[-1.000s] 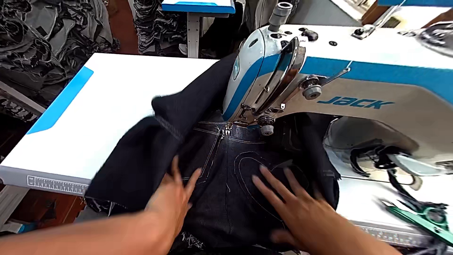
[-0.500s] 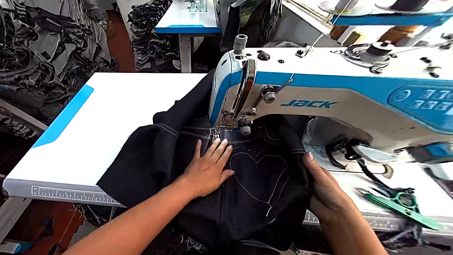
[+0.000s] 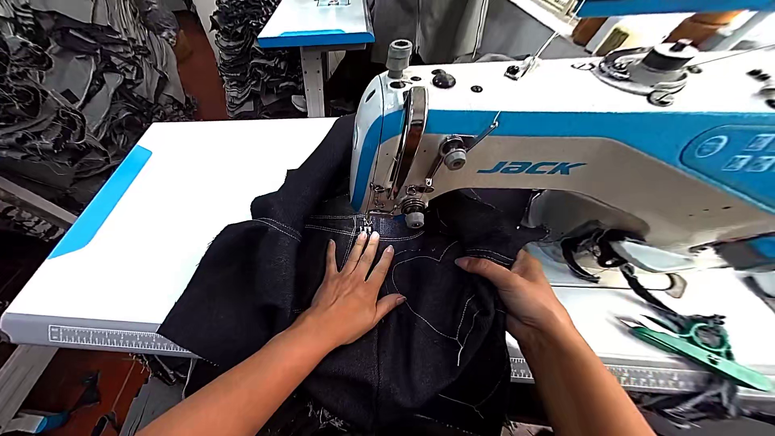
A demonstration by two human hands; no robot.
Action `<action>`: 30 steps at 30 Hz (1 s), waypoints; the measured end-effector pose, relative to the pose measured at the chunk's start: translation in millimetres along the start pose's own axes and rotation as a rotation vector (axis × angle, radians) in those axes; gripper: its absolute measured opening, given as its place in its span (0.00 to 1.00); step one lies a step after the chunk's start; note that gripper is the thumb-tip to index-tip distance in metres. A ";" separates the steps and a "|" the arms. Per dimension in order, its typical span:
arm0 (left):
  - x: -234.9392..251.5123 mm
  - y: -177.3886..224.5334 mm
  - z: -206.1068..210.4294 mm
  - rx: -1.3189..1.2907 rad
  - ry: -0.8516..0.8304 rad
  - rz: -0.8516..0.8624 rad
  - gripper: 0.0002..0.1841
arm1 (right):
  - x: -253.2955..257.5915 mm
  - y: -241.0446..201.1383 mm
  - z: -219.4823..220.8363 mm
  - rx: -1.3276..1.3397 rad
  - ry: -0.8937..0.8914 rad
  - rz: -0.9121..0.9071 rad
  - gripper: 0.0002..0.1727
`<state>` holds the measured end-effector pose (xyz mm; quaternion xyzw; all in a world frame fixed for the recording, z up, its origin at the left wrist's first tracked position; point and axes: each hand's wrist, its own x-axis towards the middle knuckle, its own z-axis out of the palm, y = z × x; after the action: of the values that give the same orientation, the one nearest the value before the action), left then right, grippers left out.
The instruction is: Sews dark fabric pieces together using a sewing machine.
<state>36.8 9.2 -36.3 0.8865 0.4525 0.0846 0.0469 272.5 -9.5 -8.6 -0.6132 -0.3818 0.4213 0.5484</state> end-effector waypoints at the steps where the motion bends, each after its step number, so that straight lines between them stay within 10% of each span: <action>1: -3.4 -0.9 0.8 0.001 0.017 -0.019 0.46 | 3.9 3.7 -6.6 -0.064 0.023 -0.047 0.21; 7: -22.0 -6.1 -3.5 0.006 -0.015 -0.120 0.55 | 15.5 16.0 -40.1 -0.614 0.096 -0.167 0.24; 11: -20.8 -3.6 -6.0 -0.017 -0.039 -0.124 0.44 | -21.3 -12.3 -32.5 -1.095 0.237 -0.454 0.50; 16: -20.9 -2.1 -3.4 -0.017 -0.005 -0.120 0.42 | -53.8 -7.1 55.6 -1.024 -0.127 -0.901 0.22; 19: -23.4 -8.1 -7.9 -0.037 -0.045 -0.110 0.44 | -20.4 33.5 70.8 -1.047 -0.372 -0.764 0.32; 30: -19.0 -28.9 -12.4 -0.077 -0.036 -0.089 0.48 | -7.2 41.4 65.0 -1.175 -0.339 -0.720 0.39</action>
<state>0.5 10.8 -30.8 0.8645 0.4869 0.0836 0.0927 209.4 2.1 -51.9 -0.5692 -0.8049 0.0278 0.1653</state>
